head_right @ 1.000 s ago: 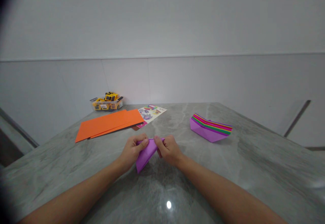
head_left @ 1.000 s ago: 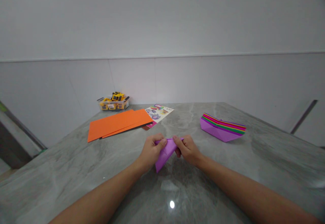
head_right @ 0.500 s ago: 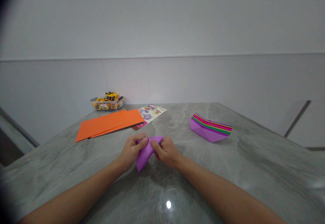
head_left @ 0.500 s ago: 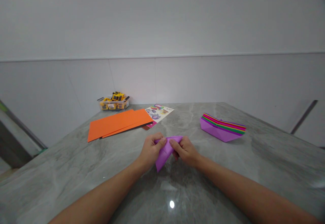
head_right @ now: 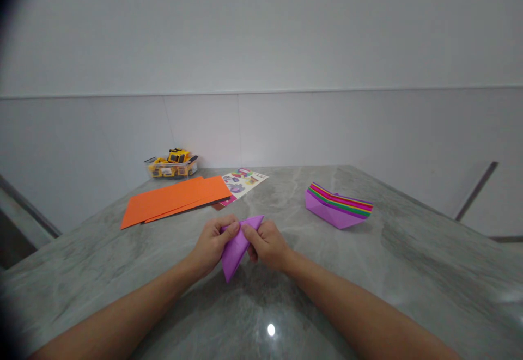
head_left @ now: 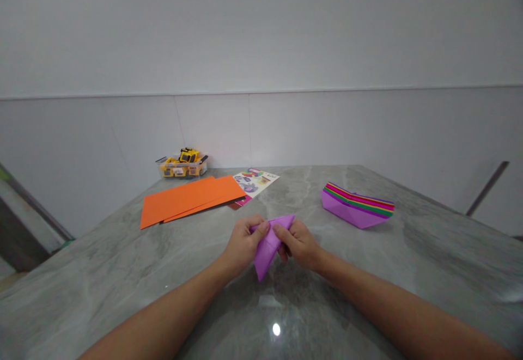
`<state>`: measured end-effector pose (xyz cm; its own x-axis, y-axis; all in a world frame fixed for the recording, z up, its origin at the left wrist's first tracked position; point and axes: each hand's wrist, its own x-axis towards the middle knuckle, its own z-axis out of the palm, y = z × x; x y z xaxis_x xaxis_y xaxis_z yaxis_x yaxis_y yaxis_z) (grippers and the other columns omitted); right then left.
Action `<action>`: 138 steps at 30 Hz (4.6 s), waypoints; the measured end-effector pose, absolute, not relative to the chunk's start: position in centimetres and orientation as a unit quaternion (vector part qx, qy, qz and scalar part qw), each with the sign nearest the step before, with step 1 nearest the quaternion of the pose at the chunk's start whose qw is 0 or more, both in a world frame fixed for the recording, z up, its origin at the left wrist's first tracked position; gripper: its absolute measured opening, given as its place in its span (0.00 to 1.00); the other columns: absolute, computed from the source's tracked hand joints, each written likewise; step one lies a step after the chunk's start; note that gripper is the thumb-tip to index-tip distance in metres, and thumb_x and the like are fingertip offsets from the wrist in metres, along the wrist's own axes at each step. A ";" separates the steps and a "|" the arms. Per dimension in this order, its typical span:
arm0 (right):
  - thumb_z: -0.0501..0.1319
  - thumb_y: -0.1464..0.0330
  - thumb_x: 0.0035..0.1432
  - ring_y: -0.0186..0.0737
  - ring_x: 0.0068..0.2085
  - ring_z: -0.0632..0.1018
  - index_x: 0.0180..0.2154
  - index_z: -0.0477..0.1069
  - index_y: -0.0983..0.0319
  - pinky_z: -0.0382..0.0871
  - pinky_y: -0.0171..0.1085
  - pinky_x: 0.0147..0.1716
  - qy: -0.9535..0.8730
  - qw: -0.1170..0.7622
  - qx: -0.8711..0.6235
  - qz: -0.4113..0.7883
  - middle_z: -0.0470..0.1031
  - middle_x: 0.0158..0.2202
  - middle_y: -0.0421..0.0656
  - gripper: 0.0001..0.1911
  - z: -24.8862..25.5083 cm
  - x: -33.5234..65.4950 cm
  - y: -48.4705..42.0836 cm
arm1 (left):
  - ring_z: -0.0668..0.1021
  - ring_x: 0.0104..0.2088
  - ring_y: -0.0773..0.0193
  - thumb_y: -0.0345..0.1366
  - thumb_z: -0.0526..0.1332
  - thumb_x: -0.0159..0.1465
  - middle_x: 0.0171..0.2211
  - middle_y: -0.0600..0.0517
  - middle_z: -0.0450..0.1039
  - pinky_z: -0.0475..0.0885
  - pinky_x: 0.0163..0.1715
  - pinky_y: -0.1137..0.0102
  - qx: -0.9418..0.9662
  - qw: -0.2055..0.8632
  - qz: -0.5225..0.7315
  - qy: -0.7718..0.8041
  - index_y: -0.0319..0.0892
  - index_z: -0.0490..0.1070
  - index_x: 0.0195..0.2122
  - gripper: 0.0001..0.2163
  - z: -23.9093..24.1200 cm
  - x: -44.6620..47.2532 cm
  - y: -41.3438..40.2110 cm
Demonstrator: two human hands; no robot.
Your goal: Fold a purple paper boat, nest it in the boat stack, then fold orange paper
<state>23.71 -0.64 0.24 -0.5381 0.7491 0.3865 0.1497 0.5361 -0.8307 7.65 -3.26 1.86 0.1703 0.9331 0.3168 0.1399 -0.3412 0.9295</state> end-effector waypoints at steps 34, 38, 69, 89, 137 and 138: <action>0.43 0.46 0.62 0.28 0.11 0.62 0.09 0.62 0.62 0.59 0.28 0.16 -0.815 0.336 -0.302 0.362 0.60 0.07 0.39 0.39 1.3 23.3 -1.6 | 0.58 0.20 0.71 0.49 0.57 0.60 0.19 0.58 0.55 0.52 0.18 0.75 0.601 0.389 0.544 0.438 0.39 0.62 0.22 0.19 1.5 8.1 -3.4; 0.45 0.45 0.60 0.28 0.12 0.63 0.11 0.63 0.63 0.57 0.28 0.15 -0.820 0.328 -0.294 0.367 0.61 0.09 0.39 0.37 1.0 23.1 -1.4 | 0.59 0.21 0.70 0.49 0.55 0.62 0.20 0.58 0.55 0.54 0.19 0.75 0.601 0.346 0.553 0.462 0.39 0.62 0.23 0.18 1.4 8.2 -3.2; 0.47 0.50 0.62 0.28 0.13 0.64 0.12 0.64 0.63 0.59 0.28 0.16 -0.832 0.301 -0.297 0.358 0.62 0.09 0.39 0.34 0.9 23.1 -1.3 | 0.57 0.21 0.70 0.48 0.54 0.62 0.19 0.58 0.51 0.52 0.21 0.73 0.614 0.276 0.545 0.500 0.41 0.57 0.19 0.20 1.3 7.9 -2.8; 0.46 0.50 0.62 0.29 0.13 0.65 0.12 0.63 0.63 0.59 0.28 0.16 -0.840 0.300 -0.310 0.329 0.63 0.09 0.40 0.34 1.0 23.2 -1.5 | 0.57 0.21 0.70 0.50 0.53 0.62 0.19 0.58 0.52 0.52 0.20 0.73 0.608 0.303 0.543 0.493 0.41 0.59 0.20 0.20 1.0 7.9 -2.5; 0.47 0.52 0.64 0.28 0.15 0.62 0.14 0.61 0.63 0.54 0.29 0.16 -0.837 0.222 -0.286 0.409 0.61 0.12 0.37 0.31 0.9 22.7 -2.0 | 0.56 0.19 0.71 0.55 0.53 0.61 0.16 0.57 0.50 0.51 0.18 0.73 0.578 0.252 0.570 0.527 0.42 0.52 0.15 0.25 1.6 7.3 -2.3; 0.46 0.50 0.63 0.29 0.16 0.64 0.16 0.63 0.63 0.55 0.29 0.16 -0.828 0.210 -0.274 0.442 0.62 0.12 0.37 0.32 0.8 22.7 -2.1 | 0.55 0.19 0.71 0.55 0.52 0.61 0.16 0.57 0.50 0.50 0.18 0.73 0.573 0.254 0.572 0.530 0.43 0.51 0.15 0.25 1.7 7.3 -2.4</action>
